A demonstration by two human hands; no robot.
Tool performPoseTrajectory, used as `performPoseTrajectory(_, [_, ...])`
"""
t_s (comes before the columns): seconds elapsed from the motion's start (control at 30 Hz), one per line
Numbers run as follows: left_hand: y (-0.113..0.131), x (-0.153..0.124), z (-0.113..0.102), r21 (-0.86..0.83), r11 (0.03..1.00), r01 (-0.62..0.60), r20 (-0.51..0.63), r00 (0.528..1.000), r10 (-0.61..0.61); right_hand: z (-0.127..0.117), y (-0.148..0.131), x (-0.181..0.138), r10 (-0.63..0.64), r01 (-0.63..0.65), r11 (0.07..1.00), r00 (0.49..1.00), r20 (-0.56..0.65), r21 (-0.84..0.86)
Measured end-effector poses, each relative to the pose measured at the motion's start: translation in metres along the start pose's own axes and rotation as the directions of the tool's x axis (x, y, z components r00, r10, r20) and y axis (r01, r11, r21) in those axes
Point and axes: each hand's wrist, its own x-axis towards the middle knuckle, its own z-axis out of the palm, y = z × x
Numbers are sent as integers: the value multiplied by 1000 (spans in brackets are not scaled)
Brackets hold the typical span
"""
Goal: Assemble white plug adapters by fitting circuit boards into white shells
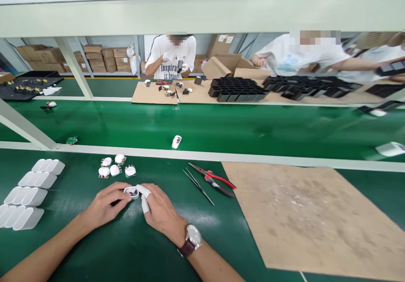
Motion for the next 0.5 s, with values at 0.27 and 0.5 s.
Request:
performPoseTrajectory(0.27, [2, 11, -6, -863, 277, 422, 157, 746, -647, 5, 1, 0, 15, -16, 999, 1000, -26, -50])
performPoseTrajectory(0.5, [5, 13, -4, -861, 319, 396, 122, 769, -628, 11, 13, 10, -27, 23, 997, 999, -45, -79])
